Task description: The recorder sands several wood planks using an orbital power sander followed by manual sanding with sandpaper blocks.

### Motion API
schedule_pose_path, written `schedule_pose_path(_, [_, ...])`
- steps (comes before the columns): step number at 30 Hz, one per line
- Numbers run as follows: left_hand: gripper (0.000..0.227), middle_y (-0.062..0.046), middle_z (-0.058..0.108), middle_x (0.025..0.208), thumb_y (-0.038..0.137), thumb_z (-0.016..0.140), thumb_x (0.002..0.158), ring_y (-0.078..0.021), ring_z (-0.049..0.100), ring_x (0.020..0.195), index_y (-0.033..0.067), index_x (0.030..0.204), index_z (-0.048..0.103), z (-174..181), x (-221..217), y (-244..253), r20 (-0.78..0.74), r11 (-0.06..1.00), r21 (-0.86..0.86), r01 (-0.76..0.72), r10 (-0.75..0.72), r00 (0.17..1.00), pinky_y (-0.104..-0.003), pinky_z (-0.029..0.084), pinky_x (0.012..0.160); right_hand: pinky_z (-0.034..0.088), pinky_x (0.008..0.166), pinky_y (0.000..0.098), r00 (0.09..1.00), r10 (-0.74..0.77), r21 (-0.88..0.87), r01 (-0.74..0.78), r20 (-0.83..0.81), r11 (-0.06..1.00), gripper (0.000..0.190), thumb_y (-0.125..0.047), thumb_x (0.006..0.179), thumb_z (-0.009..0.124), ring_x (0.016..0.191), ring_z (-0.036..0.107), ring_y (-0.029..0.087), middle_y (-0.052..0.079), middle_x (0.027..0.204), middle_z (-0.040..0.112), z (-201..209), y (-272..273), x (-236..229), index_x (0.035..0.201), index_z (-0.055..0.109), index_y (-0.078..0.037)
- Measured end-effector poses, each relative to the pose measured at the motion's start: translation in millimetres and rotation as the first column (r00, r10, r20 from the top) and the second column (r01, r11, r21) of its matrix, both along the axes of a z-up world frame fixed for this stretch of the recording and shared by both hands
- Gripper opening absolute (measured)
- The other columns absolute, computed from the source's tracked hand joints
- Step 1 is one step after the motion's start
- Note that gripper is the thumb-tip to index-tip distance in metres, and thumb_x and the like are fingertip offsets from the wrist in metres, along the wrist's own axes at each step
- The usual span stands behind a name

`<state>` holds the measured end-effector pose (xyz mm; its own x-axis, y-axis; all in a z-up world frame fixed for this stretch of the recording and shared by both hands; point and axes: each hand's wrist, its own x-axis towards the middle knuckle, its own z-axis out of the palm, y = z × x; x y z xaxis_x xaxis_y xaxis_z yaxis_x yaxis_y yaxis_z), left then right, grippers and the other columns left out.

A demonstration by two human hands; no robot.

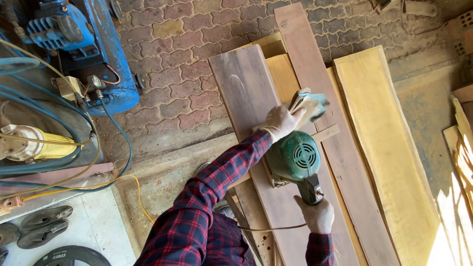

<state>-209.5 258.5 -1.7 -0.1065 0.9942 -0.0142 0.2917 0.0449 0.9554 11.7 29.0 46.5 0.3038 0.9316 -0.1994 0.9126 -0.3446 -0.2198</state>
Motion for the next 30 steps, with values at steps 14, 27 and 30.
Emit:
schedule_pose_path(14, [0.041,-0.005,0.069,0.062,0.046,0.06,0.1,-0.0156,0.065,0.05,0.0095,0.087,0.071,-11.0,30.0,-37.5,0.039,0.993,0.089,0.075,-0.079,0.996,-0.033,0.054,0.044,0.06,0.072,0.0458,0.993,-0.119,-0.071,0.117,-0.017,0.991,0.055,-0.047,0.065,0.09,0.075,0.077,0.034,0.018,0.078,0.078,2.0,-41.9,16.8,0.097,0.079,-0.004])
schedule_pose_path(27, [0.043,-0.001,0.064,0.057,0.046,0.059,0.099,-0.0108,0.059,0.042,0.0107,0.077,0.067,-22.7,-56.3,-18.1,0.034,0.98,0.184,-0.075,0.069,0.997,-0.028,0.048,0.034,0.06,0.075,0.0439,0.997,-0.006,-0.04,0.003,-0.076,0.999,0.052,-0.044,0.067,0.089,0.082,0.077,0.032,0.017,0.088,0.079,23.5,-13.2,-71.1,0.101,0.078,-0.007])
schedule_pose_path(30, [0.044,-0.001,0.063,0.056,0.045,0.059,0.1,-0.0106,0.058,0.041,0.0108,0.074,0.065,-19.9,-55.7,-30.3,0.014,0.982,0.186,-0.039,0.037,0.999,-0.028,0.049,0.034,0.059,0.075,0.044,0.993,-0.057,-0.063,0.05,-0.108,0.997,0.052,-0.043,0.066,0.09,0.083,0.077,0.032,0.017,0.088,0.078,20.3,-26.1,-71.5,0.104,0.078,-0.009])
